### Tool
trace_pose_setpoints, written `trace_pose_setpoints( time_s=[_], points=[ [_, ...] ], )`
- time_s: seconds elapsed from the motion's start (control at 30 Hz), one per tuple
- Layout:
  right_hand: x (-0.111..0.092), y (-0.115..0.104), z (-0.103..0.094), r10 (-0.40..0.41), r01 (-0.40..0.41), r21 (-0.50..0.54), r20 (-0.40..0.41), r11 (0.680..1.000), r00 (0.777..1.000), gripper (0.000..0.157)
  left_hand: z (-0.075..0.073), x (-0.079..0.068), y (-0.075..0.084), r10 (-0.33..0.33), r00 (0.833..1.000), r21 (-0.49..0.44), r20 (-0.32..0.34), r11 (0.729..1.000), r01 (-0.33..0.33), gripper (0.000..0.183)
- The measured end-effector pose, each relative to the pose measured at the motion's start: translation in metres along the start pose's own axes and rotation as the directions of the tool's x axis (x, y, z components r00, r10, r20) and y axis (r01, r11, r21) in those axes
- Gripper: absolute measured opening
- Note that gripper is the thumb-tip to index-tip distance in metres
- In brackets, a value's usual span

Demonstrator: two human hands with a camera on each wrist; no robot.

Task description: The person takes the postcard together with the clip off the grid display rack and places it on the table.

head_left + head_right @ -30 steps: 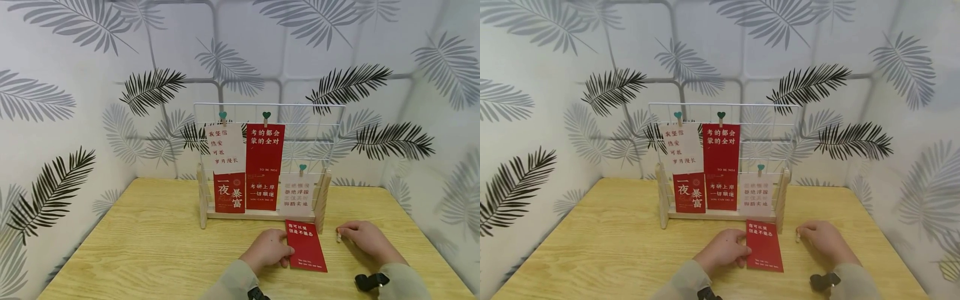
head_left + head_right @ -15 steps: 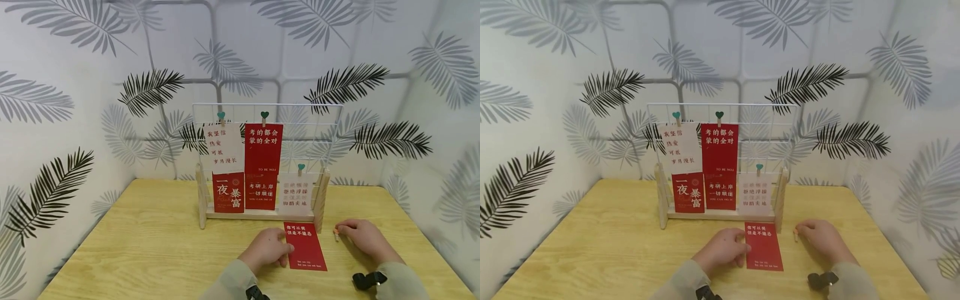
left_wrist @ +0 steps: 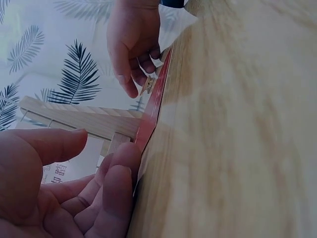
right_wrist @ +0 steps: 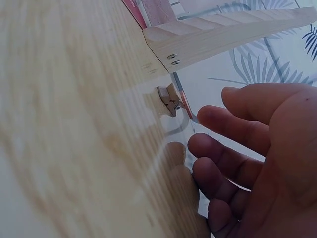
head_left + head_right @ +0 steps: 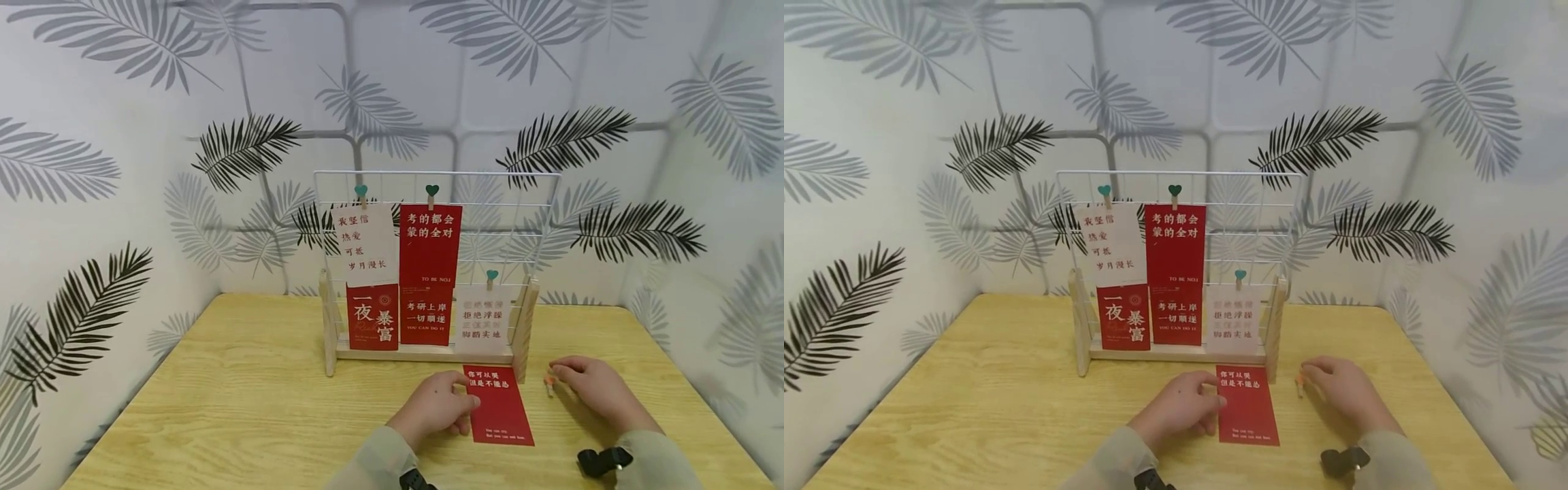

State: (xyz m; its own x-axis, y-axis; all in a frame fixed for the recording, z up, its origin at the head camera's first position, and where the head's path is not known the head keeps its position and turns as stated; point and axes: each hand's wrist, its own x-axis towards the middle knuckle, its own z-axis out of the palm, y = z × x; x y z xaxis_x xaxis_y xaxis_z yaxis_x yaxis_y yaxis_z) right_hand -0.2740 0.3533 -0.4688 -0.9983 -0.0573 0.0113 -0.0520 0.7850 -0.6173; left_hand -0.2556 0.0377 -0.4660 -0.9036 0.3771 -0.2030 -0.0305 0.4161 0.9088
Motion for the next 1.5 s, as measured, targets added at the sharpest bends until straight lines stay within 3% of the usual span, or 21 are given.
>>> trace_pose_setpoints(
  time_s=[0.43,0.63,0.83,1.5],
  points=[
    [-0.001,-0.001,-0.006,-0.012,0.013,0.017,-0.024,1.0,1.0,0.048,-0.006,-0.001,0.004,-0.02,0.999,-0.004,-0.027,1.0,0.02,0.04],
    [-0.005,-0.007,-0.006,-0.007,0.009,0.057,-0.04,0.998,0.999,0.052,-0.011,-0.002,0.005,0.011,0.999,0.026,-0.05,1.0,-0.01,0.036],
    [-0.006,-0.019,-0.012,0.02,-0.016,0.111,-0.037,0.994,0.999,0.057,-0.017,-0.003,0.009,0.055,0.996,-0.021,-0.069,0.998,-0.057,0.04],
    [-0.011,-0.044,-0.019,-0.076,0.089,0.12,-0.109,0.989,0.991,0.052,-0.025,-0.001,0.009,0.098,0.991,-0.073,-0.095,0.992,-0.105,0.039]
  ],
)
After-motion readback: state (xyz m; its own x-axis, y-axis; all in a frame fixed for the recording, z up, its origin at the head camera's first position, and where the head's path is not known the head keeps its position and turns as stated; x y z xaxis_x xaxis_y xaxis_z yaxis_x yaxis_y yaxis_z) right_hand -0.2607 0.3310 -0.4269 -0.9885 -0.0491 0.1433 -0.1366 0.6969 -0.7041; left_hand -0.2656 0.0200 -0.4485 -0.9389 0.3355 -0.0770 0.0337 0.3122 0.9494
